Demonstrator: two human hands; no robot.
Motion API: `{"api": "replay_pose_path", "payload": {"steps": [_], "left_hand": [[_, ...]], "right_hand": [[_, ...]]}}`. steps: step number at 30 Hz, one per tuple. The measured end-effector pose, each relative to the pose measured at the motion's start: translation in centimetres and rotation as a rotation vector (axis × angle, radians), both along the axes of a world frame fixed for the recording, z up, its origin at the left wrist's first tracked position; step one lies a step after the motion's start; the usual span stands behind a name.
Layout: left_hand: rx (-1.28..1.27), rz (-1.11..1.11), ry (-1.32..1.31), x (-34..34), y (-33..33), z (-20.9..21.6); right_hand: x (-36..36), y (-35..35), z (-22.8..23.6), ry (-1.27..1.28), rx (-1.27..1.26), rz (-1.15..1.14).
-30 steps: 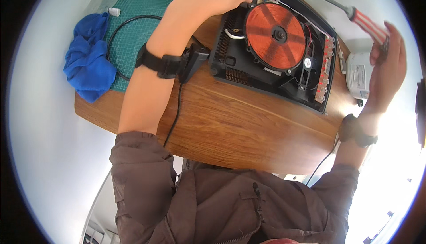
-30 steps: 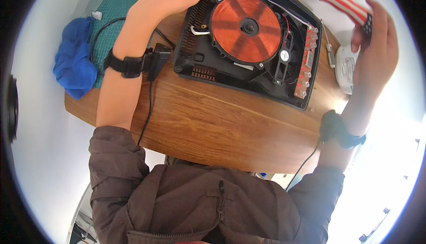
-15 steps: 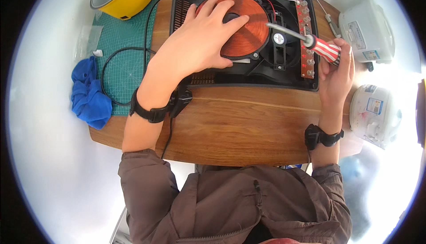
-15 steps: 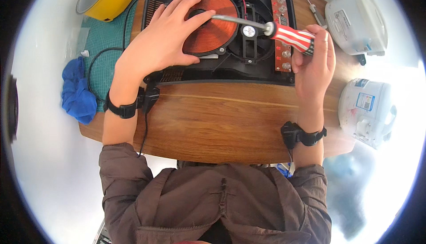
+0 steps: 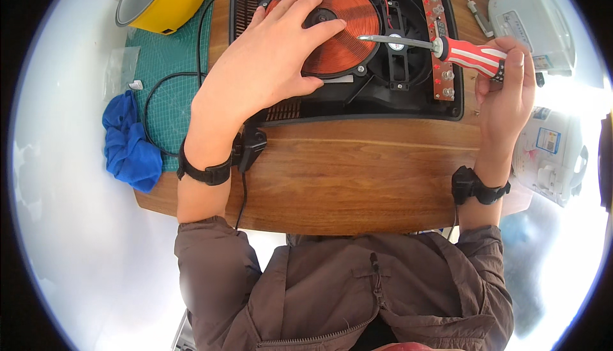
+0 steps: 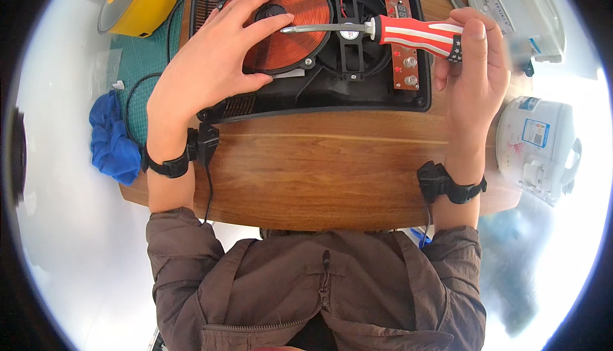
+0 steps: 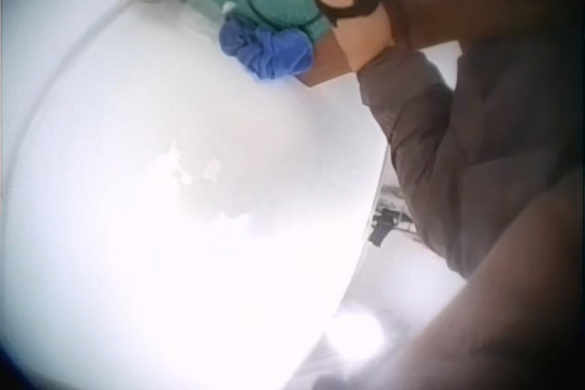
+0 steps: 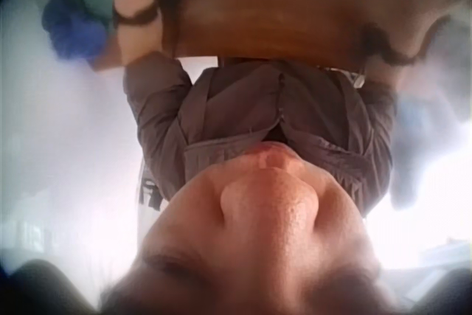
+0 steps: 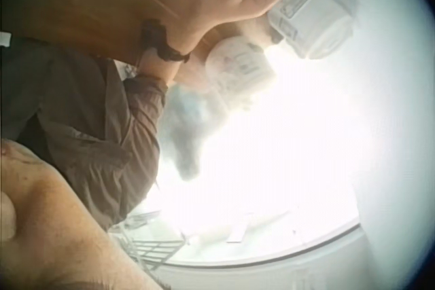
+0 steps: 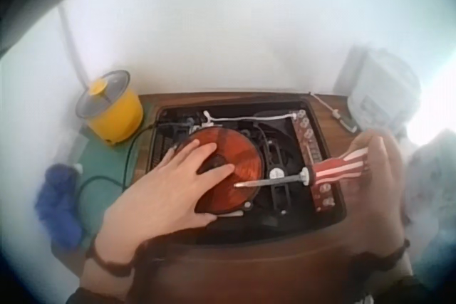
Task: The person assembles an electronic device by placing a copper coil over a circuit board, connecting wires, and securing components with a screwdriver. The person uses a screwdriver to tighten screws and adjusts the coil and wires multiple times.
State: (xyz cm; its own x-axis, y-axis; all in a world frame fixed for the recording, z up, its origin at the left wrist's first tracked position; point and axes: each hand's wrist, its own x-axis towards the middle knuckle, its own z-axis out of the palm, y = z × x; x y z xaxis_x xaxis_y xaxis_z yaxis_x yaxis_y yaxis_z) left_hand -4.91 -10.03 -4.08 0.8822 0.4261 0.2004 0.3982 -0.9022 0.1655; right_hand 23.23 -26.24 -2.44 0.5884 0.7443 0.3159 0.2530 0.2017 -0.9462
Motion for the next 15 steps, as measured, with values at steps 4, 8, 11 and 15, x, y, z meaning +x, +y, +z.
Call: {"api": "replay_pose_path", "payload": {"steps": [4,8,11,15], "left_hand": [[0.024,0.014,0.009,-0.1,-0.3,0.0],[0.048,0.014,-0.006,-0.1,-0.7,0.1],[0.017,-0.048,-0.051,0.4,-1.1,0.7],[0.044,-0.141,-0.114,1.5,-1.4,0.7]], "right_hand": [[0.2,0.0,0.4,-0.110,-0.013,0.003],[0.4,-0.5,1.5,-0.235,-0.055,-0.097],[0.5,-1.0,2.0,-0.297,-0.076,-0.158],[0.4,-1.5,1.9,-0.348,-0.102,-0.153]]}}
